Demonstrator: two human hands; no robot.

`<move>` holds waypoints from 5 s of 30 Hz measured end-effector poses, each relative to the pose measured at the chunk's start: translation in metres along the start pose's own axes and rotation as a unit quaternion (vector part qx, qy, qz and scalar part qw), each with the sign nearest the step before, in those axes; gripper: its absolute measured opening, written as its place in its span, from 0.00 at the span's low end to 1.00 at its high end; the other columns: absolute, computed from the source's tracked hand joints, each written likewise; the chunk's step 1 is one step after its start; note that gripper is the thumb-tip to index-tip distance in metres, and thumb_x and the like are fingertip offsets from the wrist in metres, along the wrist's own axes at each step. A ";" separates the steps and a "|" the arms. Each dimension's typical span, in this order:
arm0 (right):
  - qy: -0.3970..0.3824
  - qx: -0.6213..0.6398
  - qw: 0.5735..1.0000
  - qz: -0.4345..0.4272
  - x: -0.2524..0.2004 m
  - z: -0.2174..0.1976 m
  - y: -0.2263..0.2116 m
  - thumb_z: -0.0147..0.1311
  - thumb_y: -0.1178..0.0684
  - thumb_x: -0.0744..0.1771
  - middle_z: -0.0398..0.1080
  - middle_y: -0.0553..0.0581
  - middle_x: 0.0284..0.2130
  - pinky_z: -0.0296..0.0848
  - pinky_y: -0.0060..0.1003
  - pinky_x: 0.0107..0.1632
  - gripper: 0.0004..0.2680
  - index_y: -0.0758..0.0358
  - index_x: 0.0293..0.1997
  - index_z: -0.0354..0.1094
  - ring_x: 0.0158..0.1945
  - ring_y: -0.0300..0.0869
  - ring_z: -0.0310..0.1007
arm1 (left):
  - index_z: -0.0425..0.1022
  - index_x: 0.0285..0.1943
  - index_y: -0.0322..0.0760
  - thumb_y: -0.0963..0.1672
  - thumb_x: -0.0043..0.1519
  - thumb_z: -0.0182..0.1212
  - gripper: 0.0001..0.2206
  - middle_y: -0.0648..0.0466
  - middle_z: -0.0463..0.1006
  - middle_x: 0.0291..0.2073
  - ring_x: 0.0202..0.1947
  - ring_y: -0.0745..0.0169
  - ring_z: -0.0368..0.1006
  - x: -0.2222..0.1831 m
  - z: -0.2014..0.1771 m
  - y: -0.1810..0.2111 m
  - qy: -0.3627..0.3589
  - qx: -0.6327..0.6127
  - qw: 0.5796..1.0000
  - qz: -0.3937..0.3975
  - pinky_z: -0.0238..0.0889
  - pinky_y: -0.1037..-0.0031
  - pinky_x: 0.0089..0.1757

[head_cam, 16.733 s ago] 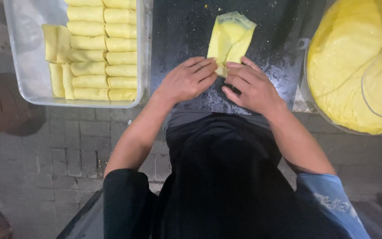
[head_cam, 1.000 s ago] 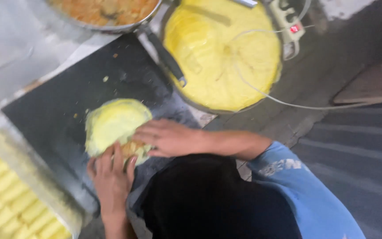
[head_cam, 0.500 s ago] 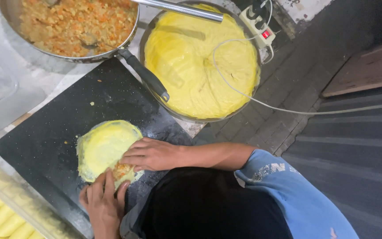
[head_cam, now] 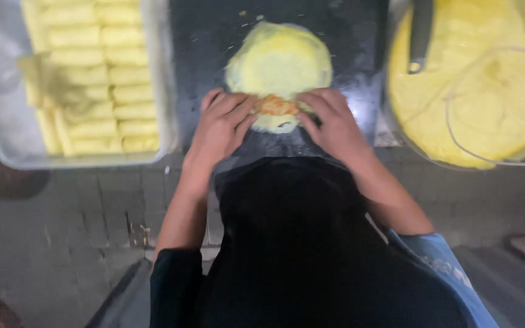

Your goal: Preparing food rolls by peeling thin wrappers, adding filling with a spoon, and rolling them tightly before placing them in a container.

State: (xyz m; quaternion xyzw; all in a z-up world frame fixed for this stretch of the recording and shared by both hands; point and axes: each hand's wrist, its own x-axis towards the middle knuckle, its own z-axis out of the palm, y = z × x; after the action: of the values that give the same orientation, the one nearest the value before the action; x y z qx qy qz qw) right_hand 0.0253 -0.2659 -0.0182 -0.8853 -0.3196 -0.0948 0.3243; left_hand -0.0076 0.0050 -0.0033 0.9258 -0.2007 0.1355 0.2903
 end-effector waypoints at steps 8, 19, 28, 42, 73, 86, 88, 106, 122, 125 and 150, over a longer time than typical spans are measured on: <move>-0.020 -0.011 1.000 0.003 0.011 -0.010 -0.011 0.66 0.51 0.65 0.69 0.52 0.38 0.68 0.41 0.50 0.11 0.59 0.50 0.74 0.44 0.47 0.71 | 0.81 0.48 0.44 0.44 0.64 0.62 0.07 0.55 0.81 0.38 0.40 0.59 0.77 -0.003 0.011 0.006 0.083 -0.075 0.993 -0.029 0.51 0.59 0.59; -0.036 -0.035 0.999 0.019 0.023 -0.022 -0.018 0.64 0.57 0.66 0.70 0.50 0.35 0.69 0.37 0.47 0.06 0.60 0.46 0.75 0.41 0.44 0.74 | 0.79 0.53 0.44 0.51 0.64 0.61 0.14 0.53 0.80 0.45 0.47 0.58 0.73 0.013 0.006 0.016 0.056 -0.056 0.997 -0.023 0.49 0.55 0.58; -0.002 0.222 0.963 0.154 0.043 -0.064 -0.012 0.62 0.61 0.66 0.71 0.57 0.33 0.72 0.38 0.44 0.07 0.67 0.47 0.74 0.37 0.43 0.72 | 0.82 0.44 0.46 0.50 0.63 0.63 0.08 0.57 0.80 0.39 0.44 0.63 0.70 0.030 0.021 0.026 0.080 -0.067 0.995 0.005 0.46 0.58 0.56; 0.109 0.171 0.979 -0.017 0.066 -0.195 0.105 0.45 0.60 0.74 0.66 0.71 0.34 0.64 0.46 0.41 0.08 0.76 0.40 0.65 0.37 0.58 0.67 | 0.77 0.52 0.41 0.49 0.60 0.66 0.15 0.55 0.76 0.43 0.45 0.60 0.70 -0.003 -0.016 0.033 0.044 0.056 0.998 -0.002 0.47 0.54 0.57; 0.148 -0.095 0.982 -0.075 0.022 -0.012 -0.040 0.60 0.48 0.65 0.67 0.49 0.24 0.71 0.37 0.33 0.04 0.51 0.35 0.75 0.28 0.44 0.72 | 0.80 0.41 0.41 0.46 0.61 0.65 0.06 0.56 0.75 0.32 0.35 0.57 0.72 0.022 -0.008 0.052 -0.005 0.039 0.996 0.083 0.56 0.61 0.47; 0.115 -0.132 0.982 -0.072 0.005 0.006 -0.026 0.38 0.46 0.70 0.60 0.45 0.26 0.65 0.35 0.31 0.12 0.55 0.33 0.67 0.28 0.41 0.67 | 0.77 0.32 0.45 0.43 0.60 0.64 0.04 0.62 0.66 0.22 0.24 0.67 0.67 0.036 0.005 0.054 0.058 0.119 0.981 0.139 0.57 0.72 0.42; 0.105 -0.123 0.984 -0.071 0.010 0.000 -0.024 0.44 0.48 0.69 0.59 0.44 0.24 0.65 0.33 0.30 0.09 0.55 0.32 0.68 0.26 0.39 0.65 | 0.78 0.35 0.44 0.46 0.61 0.64 0.05 0.60 0.70 0.25 0.27 0.64 0.70 0.037 0.000 0.056 0.042 0.103 0.984 0.135 0.56 0.71 0.42; 0.043 -0.120 0.989 -0.071 0.007 -0.005 -0.026 0.59 0.48 0.67 0.66 0.48 0.24 0.60 0.27 0.21 0.07 0.57 0.34 0.70 0.21 0.33 0.63 | 0.77 0.31 0.50 0.45 0.62 0.66 0.06 0.65 0.72 0.21 0.22 0.71 0.66 0.041 -0.004 0.059 0.011 0.178 0.974 0.140 0.52 0.72 0.40; 0.027 -0.069 0.996 -0.040 0.005 -0.026 -0.030 0.53 0.41 0.66 0.63 0.48 0.23 0.63 0.32 0.22 0.12 0.59 0.36 0.71 0.19 0.37 0.63 | 0.76 0.35 0.44 0.46 0.60 0.61 0.04 0.62 0.68 0.22 0.21 0.65 0.68 0.023 0.029 0.033 0.075 0.168 0.969 0.167 0.59 0.71 0.37; 0.045 -0.088 0.995 -0.035 0.004 -0.007 -0.026 0.55 0.48 0.65 0.63 0.45 0.21 0.64 0.29 0.23 0.07 0.58 0.33 0.71 0.20 0.35 0.64 | 0.76 0.37 0.44 0.46 0.62 0.59 0.04 0.60 0.69 0.24 0.22 0.65 0.69 0.024 0.030 0.030 0.097 0.157 0.967 0.173 0.61 0.70 0.37; -0.004 -0.031 0.997 0.074 0.041 -0.027 0.006 0.50 0.50 0.67 0.70 0.51 0.31 0.72 0.36 0.28 0.05 0.56 0.40 0.70 0.27 0.43 0.75 | 0.80 0.48 0.45 0.48 0.61 0.72 0.11 0.62 0.79 0.32 0.31 0.63 0.75 0.033 0.029 -0.020 0.076 0.070 0.995 -0.012 0.60 0.71 0.42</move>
State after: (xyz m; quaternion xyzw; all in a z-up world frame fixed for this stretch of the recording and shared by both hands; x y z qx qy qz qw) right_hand 0.0626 -0.2661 0.0151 -0.9164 -0.2511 -0.0770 0.3019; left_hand 0.0346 -0.0072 -0.0241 0.9331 -0.1569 0.2161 0.2411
